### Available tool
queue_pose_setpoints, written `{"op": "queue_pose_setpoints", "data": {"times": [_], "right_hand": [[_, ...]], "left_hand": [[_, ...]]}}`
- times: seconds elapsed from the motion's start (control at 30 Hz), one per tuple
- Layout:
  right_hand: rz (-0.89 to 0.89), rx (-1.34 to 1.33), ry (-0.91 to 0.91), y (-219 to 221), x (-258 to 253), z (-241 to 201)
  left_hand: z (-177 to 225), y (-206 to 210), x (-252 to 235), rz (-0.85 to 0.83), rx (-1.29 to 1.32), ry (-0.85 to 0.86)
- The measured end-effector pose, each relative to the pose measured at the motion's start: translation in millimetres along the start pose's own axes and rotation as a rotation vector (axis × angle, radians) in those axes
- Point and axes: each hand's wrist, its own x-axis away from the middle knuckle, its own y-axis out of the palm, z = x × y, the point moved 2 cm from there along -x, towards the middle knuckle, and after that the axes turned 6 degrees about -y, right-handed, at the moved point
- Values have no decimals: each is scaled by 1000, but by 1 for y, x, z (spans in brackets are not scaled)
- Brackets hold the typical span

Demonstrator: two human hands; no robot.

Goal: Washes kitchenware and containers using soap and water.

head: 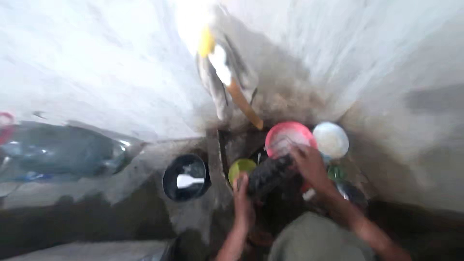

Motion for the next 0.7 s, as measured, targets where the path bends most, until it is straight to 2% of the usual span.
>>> {"op": "queue_pose_setpoints", "data": {"times": [0.07,0.1,0.17,0.2,0.27,0.3,0.37,0.4,0.47,0.5,0.57,0.6,0.67,0.7], "right_hand": [[207,-13,-227,-6,-23,-31],[206,-53,-252,-6,-21,-40],[45,-96,-140,-18,19,-33],[61,-99,-173,-22,22,-35],[247,-99,-373,-27,-10,-58],[275,-90,-376,-26,-21,-64],[94,-25,-151,-31,24,-39],[78,10,-149,-34,33,-35],[245,23,-378,-39,2,-62],[266,28,-420,-39,-9,-71],[92,41,-255,-45,31,-47],[80,56,-256,-46,37,-41],[220,16,-441,-48,9,-64],[262,-14,-480,-47,-1,-73]], "left_hand": [[31,6,-17,-79,-50,193],[39,3,-15,-86,-48,235],[18,0,26,-8,52,102],[19,3,27,-1,84,95],[56,16,-1,-96,69,228],[67,17,-8,-101,62,208],[34,7,40,-1,89,-65],[30,7,44,6,109,-59],[62,19,14,-102,123,176],[73,22,6,-117,122,208],[41,14,45,-28,146,5],[37,13,52,-26,153,10],[70,18,32,-101,131,276],[82,19,25,-130,103,353]]}}
